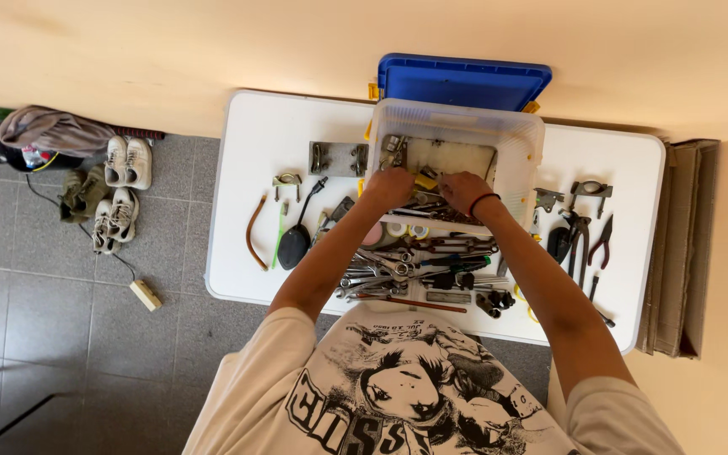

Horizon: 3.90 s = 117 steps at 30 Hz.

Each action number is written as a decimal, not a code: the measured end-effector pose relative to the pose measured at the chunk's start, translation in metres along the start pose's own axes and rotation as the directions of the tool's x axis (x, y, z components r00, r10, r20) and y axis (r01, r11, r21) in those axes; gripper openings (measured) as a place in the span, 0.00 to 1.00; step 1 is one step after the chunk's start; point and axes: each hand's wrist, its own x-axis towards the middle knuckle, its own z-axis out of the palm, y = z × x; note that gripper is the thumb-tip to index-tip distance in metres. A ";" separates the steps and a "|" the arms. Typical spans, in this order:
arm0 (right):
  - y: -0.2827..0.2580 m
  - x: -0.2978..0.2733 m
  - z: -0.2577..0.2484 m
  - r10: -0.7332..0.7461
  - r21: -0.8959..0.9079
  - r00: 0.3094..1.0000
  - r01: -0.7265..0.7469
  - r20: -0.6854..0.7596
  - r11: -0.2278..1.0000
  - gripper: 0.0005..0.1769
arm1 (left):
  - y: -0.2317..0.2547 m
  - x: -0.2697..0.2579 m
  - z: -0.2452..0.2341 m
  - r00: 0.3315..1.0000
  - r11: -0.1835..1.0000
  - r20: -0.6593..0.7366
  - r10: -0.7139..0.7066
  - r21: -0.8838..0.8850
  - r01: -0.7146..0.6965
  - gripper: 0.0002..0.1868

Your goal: The person removes hand tools from an open plastic toolbox and lays them out in groups on a white table, sorting wrenches, pliers, screwdrivers and other hardware into separate piles while continuing to pull more items from the box.

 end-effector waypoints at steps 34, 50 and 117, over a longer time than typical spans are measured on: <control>0.015 0.022 -0.048 0.280 0.207 0.918 -0.343 0.282 0.916 0.21 | 0.000 0.021 -0.008 0.986 0.976 -0.141 0.084 -0.187 -0.110 0.17; -0.044 -0.095 -0.113 -0.302 0.930 0.936 -0.262 0.180 -0.257 0.45 | 0.033 -0.121 -0.059 0.992 -0.030 -0.130 0.000 -0.991 -0.130 0.12; -0.262 0.029 0.045 -0.272 0.933 0.946 0.248 -0.175 0.261 0.22 | -0.138 -0.236 0.025 0.321 0.796 -0.728 -0.606 -0.549 0.256 0.23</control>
